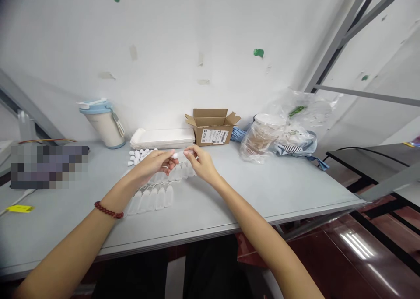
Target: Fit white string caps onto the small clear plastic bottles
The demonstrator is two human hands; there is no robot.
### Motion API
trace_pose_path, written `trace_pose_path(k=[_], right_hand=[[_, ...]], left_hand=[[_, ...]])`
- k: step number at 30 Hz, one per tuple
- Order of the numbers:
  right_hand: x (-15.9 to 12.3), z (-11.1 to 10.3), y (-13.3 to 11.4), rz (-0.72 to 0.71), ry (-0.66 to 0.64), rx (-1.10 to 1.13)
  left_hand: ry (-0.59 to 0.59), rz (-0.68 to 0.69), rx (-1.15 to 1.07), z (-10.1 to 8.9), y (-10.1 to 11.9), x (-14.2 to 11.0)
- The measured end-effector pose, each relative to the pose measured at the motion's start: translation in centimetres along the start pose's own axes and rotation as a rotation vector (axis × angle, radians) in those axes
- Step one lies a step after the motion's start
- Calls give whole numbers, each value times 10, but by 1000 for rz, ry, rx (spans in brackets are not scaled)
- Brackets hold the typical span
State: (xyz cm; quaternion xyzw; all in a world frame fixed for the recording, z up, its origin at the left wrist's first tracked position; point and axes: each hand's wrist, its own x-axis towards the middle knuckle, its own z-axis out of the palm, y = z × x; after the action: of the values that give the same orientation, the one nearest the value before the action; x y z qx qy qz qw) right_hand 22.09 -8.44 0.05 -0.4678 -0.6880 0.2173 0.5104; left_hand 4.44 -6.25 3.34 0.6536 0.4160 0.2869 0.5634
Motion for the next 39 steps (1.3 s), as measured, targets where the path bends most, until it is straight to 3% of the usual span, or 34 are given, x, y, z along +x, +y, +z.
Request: trace_pose_path(k=[4, 8, 16, 20, 26, 32, 39], right_hand=[[-2, 0, -3, -9, 2, 15], [-3, 0, -4, 34, 14, 6], [-1, 2, 4, 133, 0, 132], [-1, 0, 3, 118, 29, 151], [0, -4, -2, 70, 57, 214], [2, -7, -2, 87, -37, 299], [1, 0, -3, 183, -38, 350]], left_hand=[[-8, 4, -24, 0, -2, 0], [-9, 118, 88, 0, -2, -1], [167, 328, 410, 4, 3, -6], [219, 419, 505, 6, 2, -5], [61, 278, 322, 1, -4, 0], [66, 254, 285, 2, -2, 0], [77, 199, 159, 6, 2, -3]])
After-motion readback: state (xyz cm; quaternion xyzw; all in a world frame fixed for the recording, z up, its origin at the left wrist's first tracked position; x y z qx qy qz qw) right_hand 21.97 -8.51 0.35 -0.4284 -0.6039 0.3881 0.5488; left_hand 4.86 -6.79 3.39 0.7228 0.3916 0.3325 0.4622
